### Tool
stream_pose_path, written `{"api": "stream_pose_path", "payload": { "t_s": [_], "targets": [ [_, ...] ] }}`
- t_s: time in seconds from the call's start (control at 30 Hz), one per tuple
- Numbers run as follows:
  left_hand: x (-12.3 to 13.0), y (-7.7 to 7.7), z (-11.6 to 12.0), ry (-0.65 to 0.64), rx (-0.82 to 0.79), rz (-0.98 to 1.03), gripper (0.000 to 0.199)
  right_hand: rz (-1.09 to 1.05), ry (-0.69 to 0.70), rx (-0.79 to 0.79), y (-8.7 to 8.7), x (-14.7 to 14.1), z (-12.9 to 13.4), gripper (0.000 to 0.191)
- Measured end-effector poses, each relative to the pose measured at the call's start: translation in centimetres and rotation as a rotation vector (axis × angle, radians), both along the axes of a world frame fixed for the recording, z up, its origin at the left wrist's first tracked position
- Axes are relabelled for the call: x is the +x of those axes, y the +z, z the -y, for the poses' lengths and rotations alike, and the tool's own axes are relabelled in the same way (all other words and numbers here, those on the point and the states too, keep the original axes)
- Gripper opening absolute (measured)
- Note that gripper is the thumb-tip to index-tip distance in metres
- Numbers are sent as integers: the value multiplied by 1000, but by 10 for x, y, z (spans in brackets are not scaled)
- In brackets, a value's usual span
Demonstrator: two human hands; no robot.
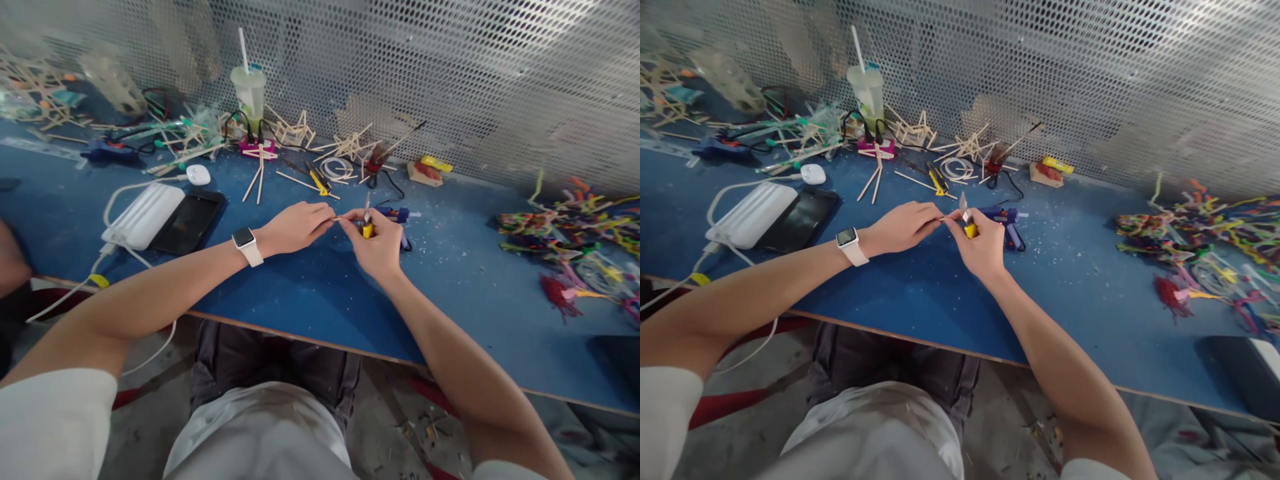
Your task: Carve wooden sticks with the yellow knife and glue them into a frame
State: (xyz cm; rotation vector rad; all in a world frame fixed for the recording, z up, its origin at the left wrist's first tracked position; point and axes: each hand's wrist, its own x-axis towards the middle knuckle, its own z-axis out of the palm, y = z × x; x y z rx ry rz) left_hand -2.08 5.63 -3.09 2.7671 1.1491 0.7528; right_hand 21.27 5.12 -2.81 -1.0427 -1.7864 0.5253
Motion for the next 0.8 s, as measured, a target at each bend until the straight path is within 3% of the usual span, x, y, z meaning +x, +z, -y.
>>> {"api": "stream_pose_path", "payload": {
  "t_s": [0.27,0.4,0.5,0.63,0.8],
  "targets": [
    [1,-2,7,-6,-30,95,37,-31,101,-10,4,1,1,23],
    [2,-3,8,6,-51,166,30,24,84,34,5,-1,-1,23],
    [5,-2,10,12,-69,306,25,80,71,56,7,-1,0,33],
    [10,1,14,-83,-172,495,18,154,159,75,15,0,9,55],
    [12,2,20,-139,-279,581,26,205,206,42,19,-4,16,67]
  ]
}}
